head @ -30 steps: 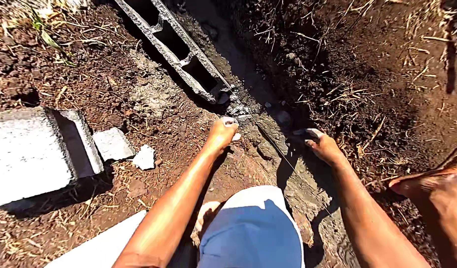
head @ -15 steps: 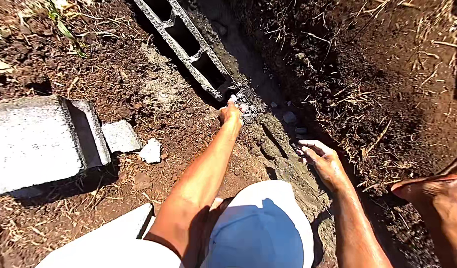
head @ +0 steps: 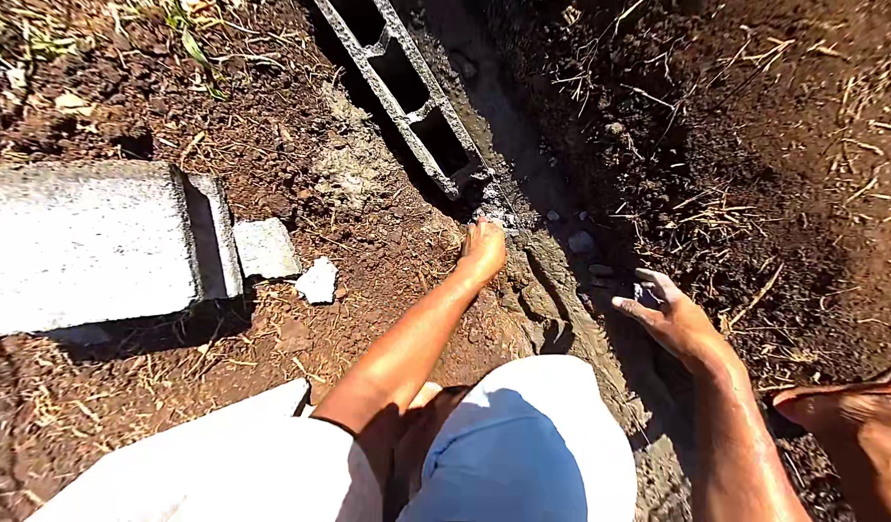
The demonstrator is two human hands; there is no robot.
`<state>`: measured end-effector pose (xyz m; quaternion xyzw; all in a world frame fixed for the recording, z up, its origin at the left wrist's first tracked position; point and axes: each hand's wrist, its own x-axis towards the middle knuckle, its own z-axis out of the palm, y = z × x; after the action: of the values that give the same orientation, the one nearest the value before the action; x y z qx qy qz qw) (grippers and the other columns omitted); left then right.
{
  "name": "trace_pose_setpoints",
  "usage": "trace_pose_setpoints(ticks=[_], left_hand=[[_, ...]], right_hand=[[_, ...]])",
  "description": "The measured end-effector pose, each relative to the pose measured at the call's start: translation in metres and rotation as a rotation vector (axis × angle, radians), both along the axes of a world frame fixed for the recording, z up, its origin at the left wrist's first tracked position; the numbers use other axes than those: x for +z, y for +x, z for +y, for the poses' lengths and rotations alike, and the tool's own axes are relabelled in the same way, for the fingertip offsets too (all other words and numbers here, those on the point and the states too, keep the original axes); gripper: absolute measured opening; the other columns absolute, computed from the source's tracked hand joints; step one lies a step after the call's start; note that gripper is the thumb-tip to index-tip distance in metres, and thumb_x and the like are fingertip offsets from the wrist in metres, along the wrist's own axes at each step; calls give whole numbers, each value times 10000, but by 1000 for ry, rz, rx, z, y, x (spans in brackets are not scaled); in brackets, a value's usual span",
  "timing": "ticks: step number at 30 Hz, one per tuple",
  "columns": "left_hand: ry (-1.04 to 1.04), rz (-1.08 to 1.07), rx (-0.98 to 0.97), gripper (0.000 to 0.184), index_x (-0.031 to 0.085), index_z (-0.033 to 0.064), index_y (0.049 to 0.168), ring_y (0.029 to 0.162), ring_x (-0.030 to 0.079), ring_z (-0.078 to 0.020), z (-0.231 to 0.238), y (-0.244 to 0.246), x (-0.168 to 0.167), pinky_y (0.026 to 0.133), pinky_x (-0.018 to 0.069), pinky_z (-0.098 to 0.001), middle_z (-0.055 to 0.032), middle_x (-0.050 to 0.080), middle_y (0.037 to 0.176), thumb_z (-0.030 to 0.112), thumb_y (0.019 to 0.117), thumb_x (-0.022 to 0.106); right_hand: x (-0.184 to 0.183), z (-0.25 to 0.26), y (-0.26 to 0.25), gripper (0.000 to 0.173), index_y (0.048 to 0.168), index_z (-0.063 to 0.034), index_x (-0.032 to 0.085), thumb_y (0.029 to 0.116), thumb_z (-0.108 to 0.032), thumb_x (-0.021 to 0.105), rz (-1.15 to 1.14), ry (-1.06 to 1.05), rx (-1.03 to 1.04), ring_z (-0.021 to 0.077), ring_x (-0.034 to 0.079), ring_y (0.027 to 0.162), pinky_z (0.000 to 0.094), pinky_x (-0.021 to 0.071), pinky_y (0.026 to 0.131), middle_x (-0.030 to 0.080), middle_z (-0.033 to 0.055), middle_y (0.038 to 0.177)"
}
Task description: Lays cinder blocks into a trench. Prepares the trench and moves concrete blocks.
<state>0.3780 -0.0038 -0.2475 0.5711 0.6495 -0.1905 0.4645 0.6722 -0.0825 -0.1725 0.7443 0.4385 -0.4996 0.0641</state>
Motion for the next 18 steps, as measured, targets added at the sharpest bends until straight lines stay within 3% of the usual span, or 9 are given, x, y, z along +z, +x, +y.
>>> trace_pose_setpoints(ticks=[1,2,4,7,11,15,18], left_hand=[[1,55,-20,507,504,-9,1474,1337,486,-516,5,2,-17,1019,508,-609,-328,449,1483,64,983,604],[20,77,-43,550,482,35,1504,1348,466,-526,9,3,-32,996,522,-611,-317,418,1513,48,970,617],[50,64,-103,570,469,61,1517,1349,465,-530,12,6,-56,982,530,-615,-308,412,1519,37,969,621],[37,-15,-137,422,595,-27,1374,1374,448,-520,6,12,-53,1031,485,-642,-309,516,1445,53,963,642],[91,-145,-3,290,650,-3,1305,1362,501,-451,-3,-2,28,1079,490,-564,-262,535,1445,88,1046,555],[293,-126,396,272,664,40,1294,1339,521,-412,-9,-51,134,1057,515,-521,-229,576,1388,83,1052,547],[395,-20,659,367,597,42,1402,1390,485,-426,-45,-93,207,1180,402,-532,-268,538,1439,54,1037,558]], right_hand=[[-4,3,7,670,1528,-84,470,973,-370,713,-70,-6,91,417,522,1355,625,411,1112,528,248,1476],[-5,8,8,621,1513,-67,491,997,-356,682,-96,29,109,427,512,1370,633,393,1129,531,252,1478],[-3,21,4,483,1445,-68,555,1034,-313,623,-37,141,13,320,627,1250,536,493,1057,635,192,1367],[7,49,-1,425,1405,-60,579,1043,-282,589,133,252,-65,223,688,1074,438,560,922,678,165,1276],[27,94,-21,442,1406,-29,553,1039,-275,574,312,265,0,172,690,1000,369,587,875,654,157,1271],[71,123,-59,464,1435,10,479,1050,-242,540,423,183,126,91,676,959,287,591,827,630,114,1240],[103,113,-95,456,1425,-2,485,1056,-263,545,516,53,258,96,687,1011,299,599,862,643,87,1242]])
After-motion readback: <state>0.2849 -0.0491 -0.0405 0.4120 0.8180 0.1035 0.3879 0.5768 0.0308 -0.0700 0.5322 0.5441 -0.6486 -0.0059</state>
